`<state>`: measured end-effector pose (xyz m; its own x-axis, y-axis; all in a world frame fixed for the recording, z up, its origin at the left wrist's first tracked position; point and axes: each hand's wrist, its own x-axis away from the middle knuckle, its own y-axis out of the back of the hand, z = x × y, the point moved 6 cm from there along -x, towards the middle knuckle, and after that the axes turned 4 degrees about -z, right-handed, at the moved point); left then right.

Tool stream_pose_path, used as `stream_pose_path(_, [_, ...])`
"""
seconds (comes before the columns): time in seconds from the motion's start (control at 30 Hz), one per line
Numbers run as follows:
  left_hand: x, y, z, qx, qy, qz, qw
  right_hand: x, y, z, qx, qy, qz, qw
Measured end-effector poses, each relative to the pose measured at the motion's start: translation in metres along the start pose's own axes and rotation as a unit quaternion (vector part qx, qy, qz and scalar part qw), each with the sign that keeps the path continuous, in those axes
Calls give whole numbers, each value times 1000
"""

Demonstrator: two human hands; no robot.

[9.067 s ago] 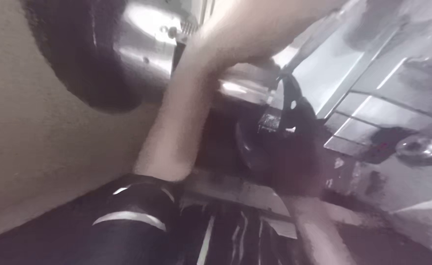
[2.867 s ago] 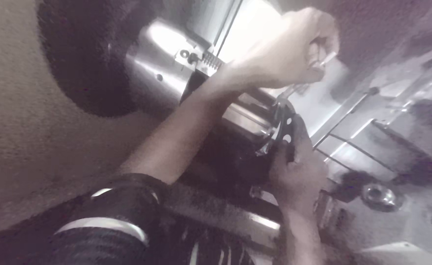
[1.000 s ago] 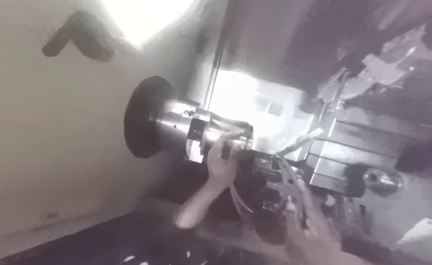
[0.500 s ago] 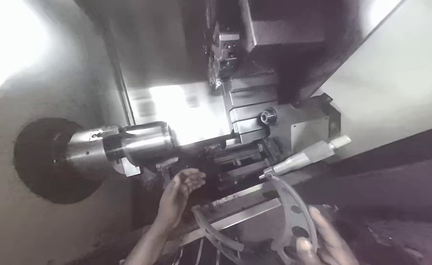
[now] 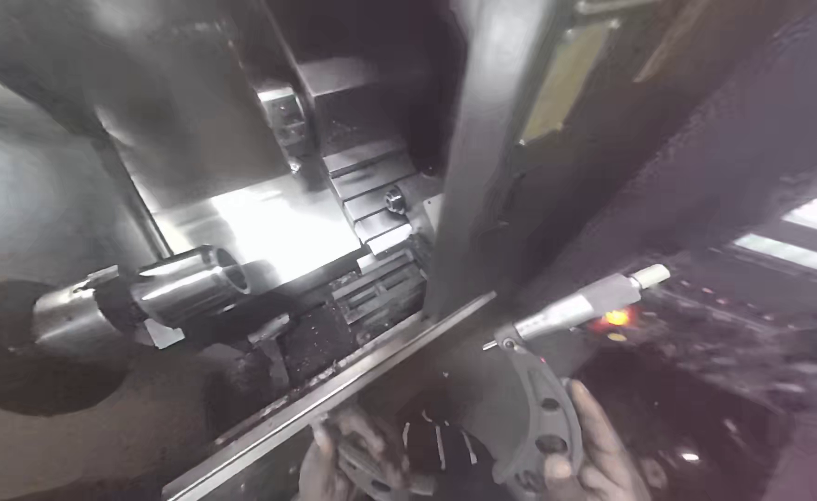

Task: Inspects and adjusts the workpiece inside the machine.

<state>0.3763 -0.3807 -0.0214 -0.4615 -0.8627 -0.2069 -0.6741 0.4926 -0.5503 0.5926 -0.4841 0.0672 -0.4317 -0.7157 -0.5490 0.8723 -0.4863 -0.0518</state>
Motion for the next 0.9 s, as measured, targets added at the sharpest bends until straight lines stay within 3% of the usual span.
stream_pose_path(0.07, [-1, -17, 0, -14, -21, -18, 1000, 13, 22, -1, -4, -11, 5, 1000])
stream_pose_path(0.17, [-3, -39, 7, 24, -23, 68, 997, 32, 47, -4, -45, -37, 20, 998])
stream_pose_path(0.27, [4, -56, 12, 35, -28, 103, 994, 51, 67, -7, -61, -58, 27, 996])
stream_pose_path(0.53, [12, -84, 22, 61, 7, 131, 989, 82, 104, -15, -31, -129, 48, 990])
stream_pose_path(0.9, [6, -70, 20, 58, 17, 107, 992, 79, 103, -26, -18, -85, 68, 994])
